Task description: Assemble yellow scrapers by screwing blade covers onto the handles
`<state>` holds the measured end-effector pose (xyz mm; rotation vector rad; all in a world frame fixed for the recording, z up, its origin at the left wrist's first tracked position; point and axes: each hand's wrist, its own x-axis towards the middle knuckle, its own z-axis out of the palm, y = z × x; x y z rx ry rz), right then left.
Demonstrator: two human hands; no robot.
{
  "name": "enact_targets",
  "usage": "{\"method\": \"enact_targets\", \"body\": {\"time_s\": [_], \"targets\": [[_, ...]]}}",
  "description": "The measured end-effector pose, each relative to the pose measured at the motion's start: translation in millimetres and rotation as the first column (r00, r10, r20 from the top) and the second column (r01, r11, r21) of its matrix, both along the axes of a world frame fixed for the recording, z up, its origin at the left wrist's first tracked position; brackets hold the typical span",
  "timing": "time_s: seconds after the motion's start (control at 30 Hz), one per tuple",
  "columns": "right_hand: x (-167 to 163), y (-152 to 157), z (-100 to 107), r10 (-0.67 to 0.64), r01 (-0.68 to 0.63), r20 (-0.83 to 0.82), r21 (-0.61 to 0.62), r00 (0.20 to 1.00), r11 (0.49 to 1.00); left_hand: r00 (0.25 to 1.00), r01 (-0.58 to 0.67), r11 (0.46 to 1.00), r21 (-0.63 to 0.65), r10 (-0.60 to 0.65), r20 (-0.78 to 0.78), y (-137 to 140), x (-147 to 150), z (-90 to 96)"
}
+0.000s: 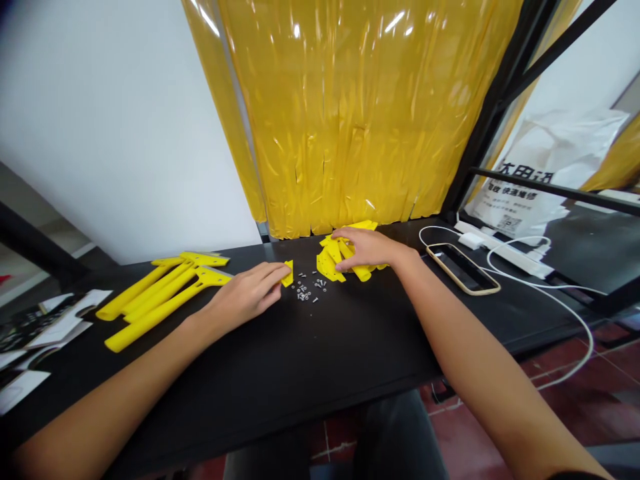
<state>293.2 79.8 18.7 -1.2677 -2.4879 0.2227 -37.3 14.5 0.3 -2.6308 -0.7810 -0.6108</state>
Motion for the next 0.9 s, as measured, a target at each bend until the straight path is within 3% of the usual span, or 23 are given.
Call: {"method": "enact_targets", "body": {"time_s": [0.2,0.3,0.37,0.47,0.53,0.6,0.73,0.83,0.9], "targets": [[-11,0,-9,0.020,-0.018,0.076,-0.029,0.997,0.999,0.992,-0.029,0.997,-0.067,0.037,0.119,-1,-3,7.3],[-20,-8,2,0.020,-0.016,-0.053,0.080,0.998,0.997,0.932,-0.067,0.968,-0.241,0.148,0.332,-5,-2,16.6],[-32,-18,12,0.067,-0.042,-0.163,0.154,0.984,0.987,0.822,0.005,0.898,-0.439,0.247,0.514,-7,2,22.8],[-57,-36,20,0.178,-0.148,-0.281,0.124,0.943,0.981,0.579,0.315,0.694,-0.648,0.400,0.710,-9,10,27.3],[-75,-48,18,0.201,-0.198,-0.364,0.044,0.910,0.979,0.440,0.496,0.569,-0.656,0.487,0.754,-9,16,26.3],[-91,-58,13,0.157,-0.206,-0.428,-0.070,0.890,0.976,0.324,0.608,0.517,-0.603,0.532,0.782,-10,20,23.2],[-116,-75,1,0.096,-0.275,-0.539,-0.261,0.837,0.926,0.176,0.710,0.506,-0.490,0.546,0.819,-13,26,18.5],[-124,-79,-5,0.079,-0.287,-0.577,-0.279,0.813,0.916,0.180,0.702,0.514,-0.493,0.542,0.821,-15,27,17.4],[-126,-78,-8,0.005,-0.211,-0.574,-0.293,0.819,0.932,0.223,0.661,0.544,-0.518,0.517,0.827,-14,27,15.5]]}}
